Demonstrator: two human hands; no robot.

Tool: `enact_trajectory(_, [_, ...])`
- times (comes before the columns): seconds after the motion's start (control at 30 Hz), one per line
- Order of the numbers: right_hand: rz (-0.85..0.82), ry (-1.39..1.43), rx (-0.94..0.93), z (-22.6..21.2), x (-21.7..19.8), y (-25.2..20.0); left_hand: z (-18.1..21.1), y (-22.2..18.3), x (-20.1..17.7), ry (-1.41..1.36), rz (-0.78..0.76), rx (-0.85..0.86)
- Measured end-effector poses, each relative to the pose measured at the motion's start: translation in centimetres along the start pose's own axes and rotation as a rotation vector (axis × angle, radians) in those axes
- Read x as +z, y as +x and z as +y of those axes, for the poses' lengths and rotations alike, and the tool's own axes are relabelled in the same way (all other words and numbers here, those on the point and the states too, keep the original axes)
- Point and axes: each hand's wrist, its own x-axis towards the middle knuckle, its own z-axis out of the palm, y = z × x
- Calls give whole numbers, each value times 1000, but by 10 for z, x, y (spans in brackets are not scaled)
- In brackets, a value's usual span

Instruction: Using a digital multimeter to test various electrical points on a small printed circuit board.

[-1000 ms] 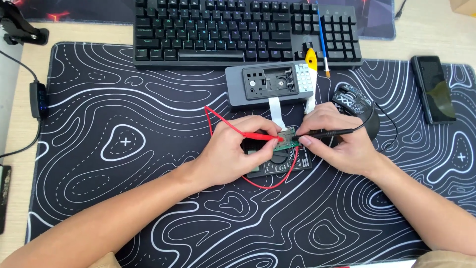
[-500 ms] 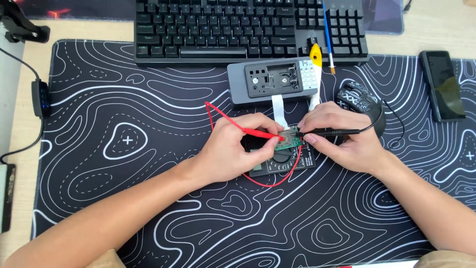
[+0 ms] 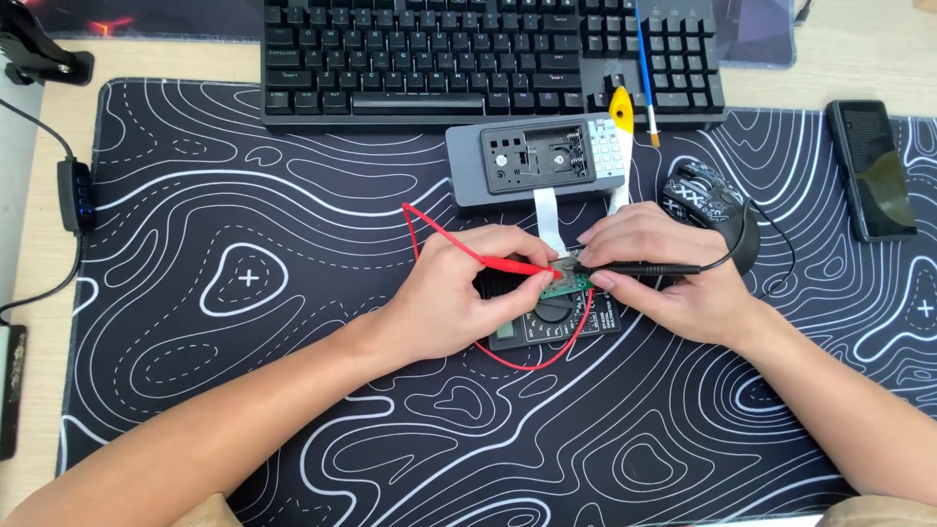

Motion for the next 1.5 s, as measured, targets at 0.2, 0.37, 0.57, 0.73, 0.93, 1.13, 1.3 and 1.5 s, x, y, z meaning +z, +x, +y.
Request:
enact_trajectory(0.2, [-5, 3, -2, 0, 0, -1, -1, -1, 1, -20, 2, -4])
enact_trajectory(0.37, [10, 14, -7, -1, 0, 0, 0, -1, 1, -20, 7, 8])
enact_trajectory(0.57, [-9, -13, -3, -5, 0, 3, 2, 1, 0, 3, 6, 47])
enact_trajectory(0.73, [3, -8, 7, -4, 0, 2, 2, 2, -2, 10, -8, 43])
enact_trajectory(0.93, [6, -18, 16, -8, 1, 2, 0, 0, 0, -18, -5, 24])
enact_trajectory(1.13, [0, -20, 16, -10, 5, 4, 1, 0, -1, -18, -11, 39])
enact_trajectory(1.3, [1, -28, 15, -7, 2, 2, 1, 0, -1, -22, -9, 34])
enact_trajectory(1.5, [0, -34, 10, -5, 1, 1, 1, 1, -2, -53, 9, 37])
